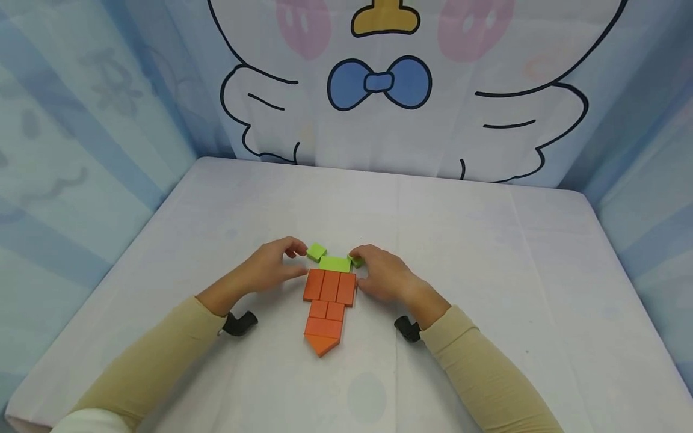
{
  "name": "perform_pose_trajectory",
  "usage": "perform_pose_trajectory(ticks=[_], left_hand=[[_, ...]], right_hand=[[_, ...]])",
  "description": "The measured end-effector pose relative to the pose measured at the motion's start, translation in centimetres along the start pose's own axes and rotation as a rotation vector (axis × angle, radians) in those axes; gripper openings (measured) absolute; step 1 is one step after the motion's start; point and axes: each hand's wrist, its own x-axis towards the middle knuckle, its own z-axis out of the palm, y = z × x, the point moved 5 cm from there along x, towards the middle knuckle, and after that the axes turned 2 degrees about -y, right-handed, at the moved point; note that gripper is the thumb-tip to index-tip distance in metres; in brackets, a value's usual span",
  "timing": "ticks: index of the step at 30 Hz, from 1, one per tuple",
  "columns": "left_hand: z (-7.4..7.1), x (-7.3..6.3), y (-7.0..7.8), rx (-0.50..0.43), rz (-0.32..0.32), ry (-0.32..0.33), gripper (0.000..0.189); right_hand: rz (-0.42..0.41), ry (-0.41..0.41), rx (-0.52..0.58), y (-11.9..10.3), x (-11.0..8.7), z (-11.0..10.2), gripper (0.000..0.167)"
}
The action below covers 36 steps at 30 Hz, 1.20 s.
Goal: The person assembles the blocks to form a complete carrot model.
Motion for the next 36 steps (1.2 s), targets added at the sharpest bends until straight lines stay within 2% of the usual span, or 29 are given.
perform_pose_trajectory(ticks=[5,11,15,28,36], left_hand=[[0.0,1.7,-1.3,-0.029,-0.079,0.015,0.045],[0.5,3.6,-1.6,-0.003,-0.082,0.007,0.048],[0.9,4.4,-1.5,-0.006,-0.105,-0.010,0.050],[1.1,4.8,-0.9,0.021,-0.136,-0.041,0.046],[1.4,4.6,-0.8,0.018,-0.127,-0.058,0.042]], right_hand=[[-0.006,0.001,-0.004,-0.1,-0.1,0.0,0.049],[-0.005,0.004,0.000,-0.2,0.0,0.1,0.050],[-0.006,0.005,0.003,-0.3,0.0,0.1,0.051],[0.011,0.004,0.006,-0.3,-0.1,0.2,0.052],[0.022,0.004,0.015,-0.3,-0.2,0.3,0.051]])
